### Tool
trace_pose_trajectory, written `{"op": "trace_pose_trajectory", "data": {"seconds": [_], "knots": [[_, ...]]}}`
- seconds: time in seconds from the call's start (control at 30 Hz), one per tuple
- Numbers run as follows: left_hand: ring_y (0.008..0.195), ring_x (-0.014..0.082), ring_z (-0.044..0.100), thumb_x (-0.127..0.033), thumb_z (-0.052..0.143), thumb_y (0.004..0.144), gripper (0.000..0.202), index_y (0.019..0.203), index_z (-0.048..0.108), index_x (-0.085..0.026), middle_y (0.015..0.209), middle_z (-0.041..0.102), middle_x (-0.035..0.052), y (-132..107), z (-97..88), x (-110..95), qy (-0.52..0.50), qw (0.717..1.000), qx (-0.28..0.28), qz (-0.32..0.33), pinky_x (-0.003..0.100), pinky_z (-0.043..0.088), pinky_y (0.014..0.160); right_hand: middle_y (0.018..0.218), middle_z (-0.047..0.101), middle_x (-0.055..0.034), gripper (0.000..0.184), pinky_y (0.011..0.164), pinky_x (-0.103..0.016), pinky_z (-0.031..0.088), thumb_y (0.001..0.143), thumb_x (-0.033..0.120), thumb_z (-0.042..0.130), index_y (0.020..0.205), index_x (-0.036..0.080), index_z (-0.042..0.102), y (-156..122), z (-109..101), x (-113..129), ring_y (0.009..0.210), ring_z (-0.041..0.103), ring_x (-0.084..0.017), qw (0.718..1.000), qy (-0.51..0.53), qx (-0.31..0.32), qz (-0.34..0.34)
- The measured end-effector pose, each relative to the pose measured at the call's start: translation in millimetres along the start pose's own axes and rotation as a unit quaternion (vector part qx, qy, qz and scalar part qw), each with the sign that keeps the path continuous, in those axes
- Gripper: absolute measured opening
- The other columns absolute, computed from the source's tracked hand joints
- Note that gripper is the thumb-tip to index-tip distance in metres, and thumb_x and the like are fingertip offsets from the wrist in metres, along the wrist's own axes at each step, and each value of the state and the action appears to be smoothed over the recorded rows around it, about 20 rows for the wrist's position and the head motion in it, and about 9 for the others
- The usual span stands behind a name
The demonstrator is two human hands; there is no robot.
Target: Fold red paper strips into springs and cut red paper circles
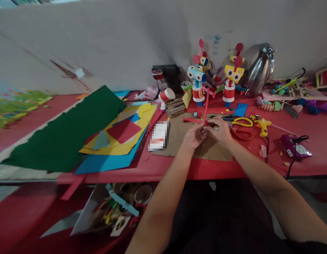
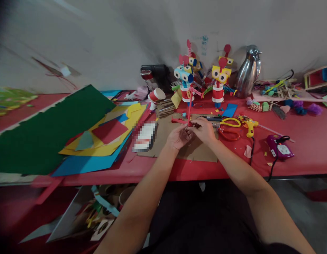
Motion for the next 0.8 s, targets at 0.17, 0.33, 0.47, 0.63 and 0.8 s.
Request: {"op": "trace_pose_trajectory", "data": {"seconds": [0.17,0.33,0.47,0.63,0.8], "knots": [[0.051,0.0060,0.058,-0.001,0.065,0.069,0.018,0.065,0.058,-0.017,0.060,0.065,-0.0019,-3.6,2.6,-2.0,0.021,1.000,0.008,0.021,0.016,0.049,0.053,0.076,0.064,-0.0017,0.014,0.069,-0.031,0.052,0.071,0.033,0.076,0.081,0.024,0.073,-0.9,-1.7,1.3,0.071,0.060,-0.017,1.000,0.016,-0.008,0.007],[0.054,0.0072,0.060,-0.003,0.063,0.071,0.016,0.065,0.059,-0.017,0.060,0.065,-0.0016,-4.3,2.8,-2.9,0.024,0.999,0.001,0.022,0.017,0.051,0.057,0.078,0.068,-0.0022,0.007,0.073,-0.033,0.053,0.074,0.032,0.073,0.077,0.026,0.075,-1.7,-1.8,0.3,0.076,0.063,-0.018,0.999,0.031,-0.019,-0.008],[0.054,0.0073,0.061,-0.001,0.065,0.070,0.018,0.063,0.058,-0.016,0.059,0.064,-0.0027,-2.5,1.2,-6.7,0.046,0.997,-0.011,0.059,0.019,0.052,0.061,0.077,0.068,-0.0018,0.009,0.075,-0.033,0.053,0.074,0.035,0.073,0.078,0.027,0.076,-1.8,-0.5,-6.3,0.078,0.063,-0.018,0.999,0.046,-0.027,0.005],[0.056,0.0078,0.063,-0.002,0.071,0.066,0.017,0.062,0.060,-0.015,0.060,0.066,-0.0020,-1.6,0.8,-9.5,0.082,0.992,-0.002,0.100,0.019,0.052,0.061,0.081,0.068,-0.0021,0.011,0.078,-0.034,0.053,0.078,0.035,0.069,0.083,0.028,0.076,-0.7,0.5,-9.4,0.080,0.063,-0.018,0.999,0.042,-0.002,-0.002],[0.057,0.0078,0.064,-0.006,0.077,0.061,0.016,0.062,0.063,-0.014,0.060,0.067,-0.0022,-2.6,2.4,-9.3,0.101,0.986,0.005,0.131,0.019,0.052,0.064,0.084,0.068,-0.0035,0.015,0.079,-0.035,0.053,0.082,0.034,0.064,0.086,0.027,0.076,-2.0,0.3,-8.0,0.082,0.063,-0.019,1.000,0.021,-0.008,-0.008]]}}
Point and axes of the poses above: each hand's wrist, its own y-axis towards the middle knuckle, its own z-axis out of the palm, x = y × z, the point moved 4 cm from there along y, towards the middle knuckle
